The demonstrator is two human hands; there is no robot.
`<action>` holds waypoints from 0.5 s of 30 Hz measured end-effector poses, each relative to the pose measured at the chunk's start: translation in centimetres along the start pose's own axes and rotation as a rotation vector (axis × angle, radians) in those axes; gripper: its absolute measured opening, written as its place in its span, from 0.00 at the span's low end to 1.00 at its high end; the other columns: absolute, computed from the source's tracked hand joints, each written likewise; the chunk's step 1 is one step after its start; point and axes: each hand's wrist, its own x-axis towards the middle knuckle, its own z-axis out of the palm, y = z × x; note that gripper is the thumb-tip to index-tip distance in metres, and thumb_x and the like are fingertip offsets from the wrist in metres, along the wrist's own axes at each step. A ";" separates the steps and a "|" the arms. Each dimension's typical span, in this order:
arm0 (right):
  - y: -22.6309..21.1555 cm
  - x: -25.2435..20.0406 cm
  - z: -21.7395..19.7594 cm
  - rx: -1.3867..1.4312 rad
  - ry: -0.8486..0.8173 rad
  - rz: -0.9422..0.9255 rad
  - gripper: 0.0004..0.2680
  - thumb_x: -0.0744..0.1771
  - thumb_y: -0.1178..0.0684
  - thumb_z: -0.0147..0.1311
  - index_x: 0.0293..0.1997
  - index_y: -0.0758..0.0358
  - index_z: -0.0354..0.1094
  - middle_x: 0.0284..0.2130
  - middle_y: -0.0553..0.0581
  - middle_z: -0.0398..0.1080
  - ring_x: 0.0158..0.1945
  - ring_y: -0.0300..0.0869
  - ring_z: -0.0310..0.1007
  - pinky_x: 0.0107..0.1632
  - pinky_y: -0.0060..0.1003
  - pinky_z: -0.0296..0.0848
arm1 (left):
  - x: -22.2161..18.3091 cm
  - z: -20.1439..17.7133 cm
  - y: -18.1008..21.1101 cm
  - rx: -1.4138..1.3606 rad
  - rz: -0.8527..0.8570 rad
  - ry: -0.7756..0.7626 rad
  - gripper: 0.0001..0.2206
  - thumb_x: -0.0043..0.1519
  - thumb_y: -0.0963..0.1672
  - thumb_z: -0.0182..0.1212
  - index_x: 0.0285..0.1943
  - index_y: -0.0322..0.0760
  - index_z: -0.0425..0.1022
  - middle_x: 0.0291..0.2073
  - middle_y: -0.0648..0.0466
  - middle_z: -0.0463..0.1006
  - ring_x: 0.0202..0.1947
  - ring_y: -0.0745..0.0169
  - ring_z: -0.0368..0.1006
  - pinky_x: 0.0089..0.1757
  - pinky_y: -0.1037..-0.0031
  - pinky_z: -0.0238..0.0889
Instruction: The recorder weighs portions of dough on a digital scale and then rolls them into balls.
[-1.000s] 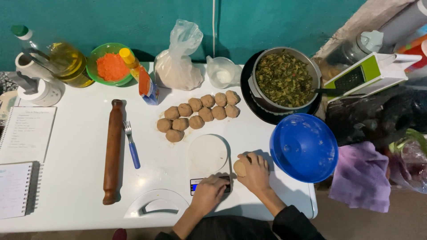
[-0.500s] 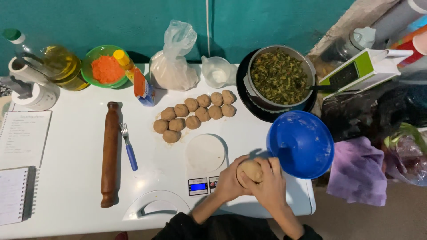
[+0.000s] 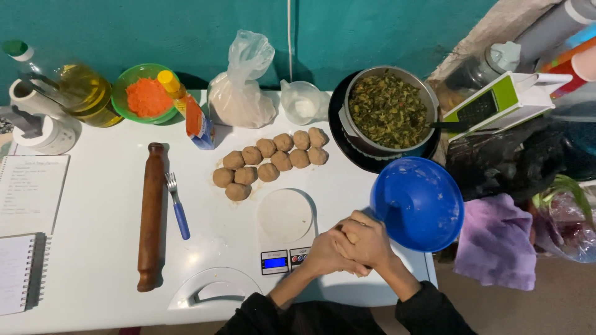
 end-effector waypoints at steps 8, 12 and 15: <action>7.2 -1.8 4.9 0.369 0.211 0.587 0.18 0.68 0.47 0.60 0.18 0.66 0.66 0.15 0.56 0.64 0.18 0.43 0.60 0.25 0.38 0.60 | 1.0 1.9 -5.1 -0.438 -0.123 0.096 0.37 0.43 0.43 0.81 0.66 0.36 0.71 0.49 0.53 0.82 0.48 0.65 0.78 0.50 0.71 0.72; 9.2 -0.8 5.1 1.370 0.614 0.969 0.18 0.71 0.40 0.53 0.22 0.53 0.59 0.17 0.48 0.57 0.19 0.42 0.57 0.25 0.37 0.59 | 1.8 3.0 -6.5 -0.726 -0.162 0.191 0.33 0.48 0.38 0.77 0.66 0.36 0.71 0.53 0.54 0.80 0.52 0.69 0.77 0.54 0.73 0.72; 10.0 -1.0 4.4 1.558 0.596 0.700 0.21 0.72 0.33 0.47 0.25 0.57 0.59 0.21 0.51 0.60 0.26 0.43 0.61 0.32 0.39 0.63 | 2.9 3.4 -8.5 -0.735 -0.182 0.233 0.32 0.49 0.38 0.77 0.65 0.35 0.71 0.53 0.52 0.80 0.52 0.65 0.78 0.53 0.71 0.73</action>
